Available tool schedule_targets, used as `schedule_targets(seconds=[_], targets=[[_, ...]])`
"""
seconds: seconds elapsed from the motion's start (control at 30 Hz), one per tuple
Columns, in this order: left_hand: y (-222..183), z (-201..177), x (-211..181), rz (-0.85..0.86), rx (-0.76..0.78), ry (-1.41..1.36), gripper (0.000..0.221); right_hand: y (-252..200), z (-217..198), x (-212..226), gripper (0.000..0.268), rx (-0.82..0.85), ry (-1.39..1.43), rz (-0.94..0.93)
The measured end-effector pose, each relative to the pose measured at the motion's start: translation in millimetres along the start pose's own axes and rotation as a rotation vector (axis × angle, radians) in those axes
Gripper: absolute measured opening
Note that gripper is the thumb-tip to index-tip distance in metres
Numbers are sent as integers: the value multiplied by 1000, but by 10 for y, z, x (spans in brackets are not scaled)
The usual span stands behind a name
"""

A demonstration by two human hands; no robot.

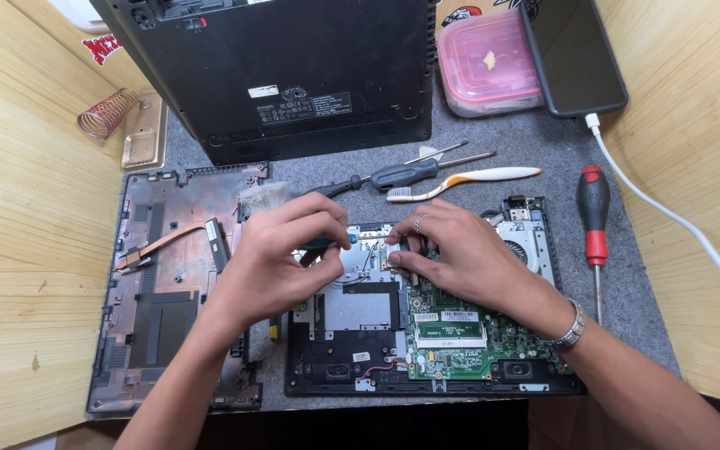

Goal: Repairing a laptop by unscrewing internal components, cleaning the motherboard with brushes, and handling the heat pipe

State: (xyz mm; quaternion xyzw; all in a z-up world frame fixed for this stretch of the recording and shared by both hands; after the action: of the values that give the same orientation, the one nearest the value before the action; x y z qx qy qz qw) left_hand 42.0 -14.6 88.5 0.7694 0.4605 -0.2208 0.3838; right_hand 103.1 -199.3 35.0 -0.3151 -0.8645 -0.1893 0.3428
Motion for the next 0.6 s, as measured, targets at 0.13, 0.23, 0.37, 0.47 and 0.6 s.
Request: schedule_targets(seconds=[0.13, 0.23, 0.37, 0.47, 0.6], targets=[[-65, -19, 23, -14, -49, -41, 21, -2, -17, 28, 19, -13, 92, 17], [-84, -40, 63, -20, -84, -57, 22, 5, -31, 36, 17, -23, 135, 32], [-92, -55, 66, -25, -106, -107, 21, -3, -42, -3, 13, -78, 220, 35], [-91, -65, 48, -22, -111, -124, 21, 6, -48, -10, 11, -87, 235, 38], [-92, -87, 10, -10, -118, -138, 22, 30, -71, 36, 10, -98, 283, 67]])
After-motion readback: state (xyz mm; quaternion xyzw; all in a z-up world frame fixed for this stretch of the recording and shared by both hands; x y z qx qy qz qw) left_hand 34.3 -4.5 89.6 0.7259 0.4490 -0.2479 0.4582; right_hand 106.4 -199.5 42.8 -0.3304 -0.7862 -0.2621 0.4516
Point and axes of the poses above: each hand's wrist, its own y-axis towards the middle knuckle, its own z-axis out of the palm, x = y × z, the point moved 5 cm from there along y, towards the middle knuckle, and after that the axes turned 1 degree about -z, right-handed, at the moved point
